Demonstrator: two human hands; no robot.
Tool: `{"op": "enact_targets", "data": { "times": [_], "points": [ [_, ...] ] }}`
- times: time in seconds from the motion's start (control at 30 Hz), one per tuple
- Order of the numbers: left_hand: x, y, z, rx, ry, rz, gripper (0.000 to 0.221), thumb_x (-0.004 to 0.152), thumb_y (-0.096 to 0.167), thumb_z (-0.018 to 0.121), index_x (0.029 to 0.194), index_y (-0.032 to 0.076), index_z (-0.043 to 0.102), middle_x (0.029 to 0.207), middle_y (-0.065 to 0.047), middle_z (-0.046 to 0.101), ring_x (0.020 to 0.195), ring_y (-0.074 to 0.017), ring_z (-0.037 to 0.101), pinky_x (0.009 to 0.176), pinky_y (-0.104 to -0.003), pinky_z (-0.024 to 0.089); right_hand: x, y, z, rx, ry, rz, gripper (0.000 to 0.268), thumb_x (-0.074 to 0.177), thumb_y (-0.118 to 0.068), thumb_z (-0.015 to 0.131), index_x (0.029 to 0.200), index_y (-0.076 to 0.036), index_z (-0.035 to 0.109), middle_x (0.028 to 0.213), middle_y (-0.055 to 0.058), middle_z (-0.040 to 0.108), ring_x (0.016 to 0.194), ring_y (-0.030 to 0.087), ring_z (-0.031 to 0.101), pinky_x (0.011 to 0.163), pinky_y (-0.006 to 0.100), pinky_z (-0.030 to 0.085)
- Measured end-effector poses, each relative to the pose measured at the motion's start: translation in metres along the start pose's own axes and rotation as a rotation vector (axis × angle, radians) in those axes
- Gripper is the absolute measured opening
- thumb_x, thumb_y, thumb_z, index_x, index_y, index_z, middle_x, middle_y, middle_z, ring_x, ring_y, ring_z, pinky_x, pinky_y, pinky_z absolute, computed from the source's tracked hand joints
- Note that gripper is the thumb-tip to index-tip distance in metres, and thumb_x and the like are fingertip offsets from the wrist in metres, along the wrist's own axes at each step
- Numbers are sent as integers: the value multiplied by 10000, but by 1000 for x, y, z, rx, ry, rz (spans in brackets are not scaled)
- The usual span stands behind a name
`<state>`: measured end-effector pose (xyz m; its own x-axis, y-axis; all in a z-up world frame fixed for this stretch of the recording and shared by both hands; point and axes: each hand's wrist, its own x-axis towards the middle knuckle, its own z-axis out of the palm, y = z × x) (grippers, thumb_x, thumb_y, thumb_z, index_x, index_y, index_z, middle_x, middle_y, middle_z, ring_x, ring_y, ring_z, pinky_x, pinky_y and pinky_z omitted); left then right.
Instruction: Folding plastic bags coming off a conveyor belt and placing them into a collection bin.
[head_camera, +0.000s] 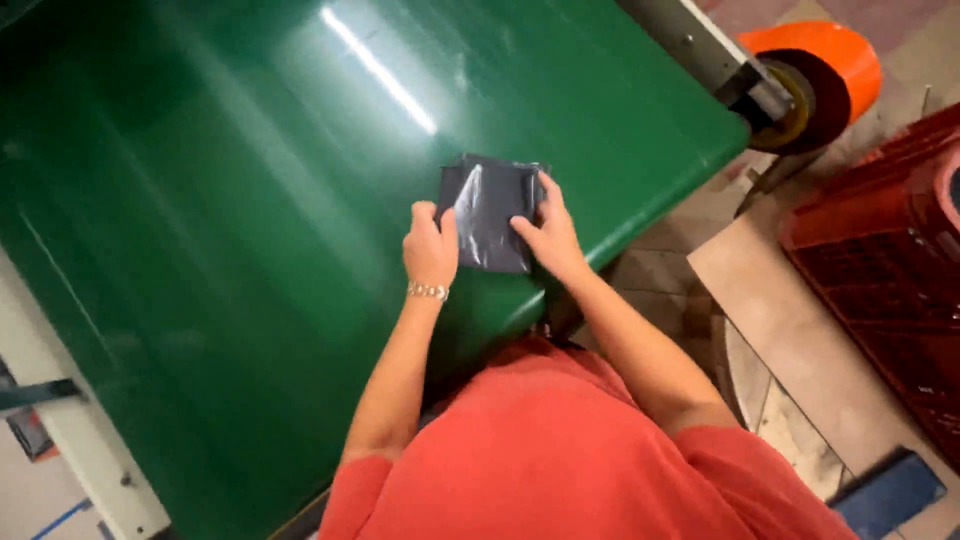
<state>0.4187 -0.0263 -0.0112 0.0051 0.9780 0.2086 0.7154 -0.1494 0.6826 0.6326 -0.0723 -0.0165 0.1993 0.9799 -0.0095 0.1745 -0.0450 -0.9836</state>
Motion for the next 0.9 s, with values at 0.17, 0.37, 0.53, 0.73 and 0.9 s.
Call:
{"op": "enact_targets", "data": {
  "times": [0.17,0.37,0.53,0.73,0.9],
  "points": [
    [21,-2,34,125,-63,-82,294,1017,481,476,1042,188,476,875,-134,699,763,-464,698,698,-566,559,38,66,-10,199,0,121,744,919,-11,660,1526,-87,235,997,168,681,802,269,721,629,349,631],
    [26,-1,34,137,-75,-116,322,1026,500,442,1063,181,470,928,-140,701,793,-471,695,723,-575,558,46,74,-13,256,-7,145,658,949,-42,611,1503,-73,258,922,104,657,728,214,707,508,332,613],
    [25,9,34,165,-43,-116,325,1021,509,431,1063,189,466,913,-120,699,778,-444,698,707,-554,563,32,33,-19,80,-44,124,695,950,-70,616,1528,-109,232,959,104,676,782,227,710,576,343,618],
    [31,18,42,517,203,158,340,962,511,518,993,172,523,850,-24,560,825,-267,646,644,-405,586,20,-24,-18,-450,4,110,787,911,-184,685,1540,-90,223,894,133,712,875,395,690,780,543,552],
    [43,24,58,482,27,-32,590,815,614,676,1132,131,559,980,-28,542,979,-262,577,686,-446,602,20,-58,-25,-806,-102,169,824,939,-306,645,1544,-59,144,1072,205,713,989,394,705,841,535,555]
  ]
}}
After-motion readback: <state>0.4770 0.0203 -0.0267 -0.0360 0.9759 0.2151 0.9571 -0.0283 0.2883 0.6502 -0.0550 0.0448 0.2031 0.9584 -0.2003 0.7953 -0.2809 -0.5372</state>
